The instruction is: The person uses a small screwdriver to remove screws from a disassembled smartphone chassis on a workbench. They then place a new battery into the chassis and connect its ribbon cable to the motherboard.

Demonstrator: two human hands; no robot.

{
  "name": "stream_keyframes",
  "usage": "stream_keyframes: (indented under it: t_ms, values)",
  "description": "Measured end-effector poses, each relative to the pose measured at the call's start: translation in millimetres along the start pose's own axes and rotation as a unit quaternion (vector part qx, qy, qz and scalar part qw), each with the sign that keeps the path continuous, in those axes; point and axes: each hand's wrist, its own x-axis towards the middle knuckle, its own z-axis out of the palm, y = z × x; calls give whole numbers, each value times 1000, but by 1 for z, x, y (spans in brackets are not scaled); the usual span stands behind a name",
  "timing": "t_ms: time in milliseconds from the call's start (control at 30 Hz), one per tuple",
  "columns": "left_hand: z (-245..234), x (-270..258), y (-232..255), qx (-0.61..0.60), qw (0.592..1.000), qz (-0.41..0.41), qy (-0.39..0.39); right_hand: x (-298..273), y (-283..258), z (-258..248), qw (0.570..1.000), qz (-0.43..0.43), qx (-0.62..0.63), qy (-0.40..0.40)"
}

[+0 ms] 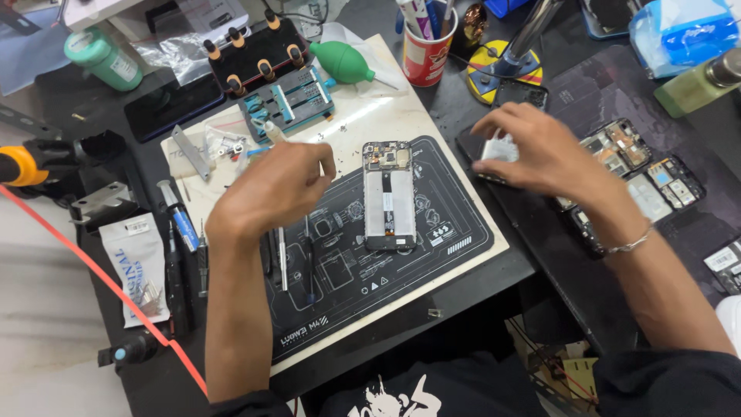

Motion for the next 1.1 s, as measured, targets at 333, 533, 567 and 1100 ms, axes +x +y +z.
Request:
stream_keyframes:
  t_ms: [333,533,567,1100]
  values:
    - [32,51,15,-78,983,166,25,-4,57,-16,985,114,-99,-81]
    - [71,95,46,-116,974,196,1,-9,63,-22,985,112,-99,-88]
    - [80,102,54,-102,974,204,-1,-10,62,-21,985,113,-100,-88]
    - [119,145,87,-16,977,212,-33,0,75,-25,984,136,-17,-115]
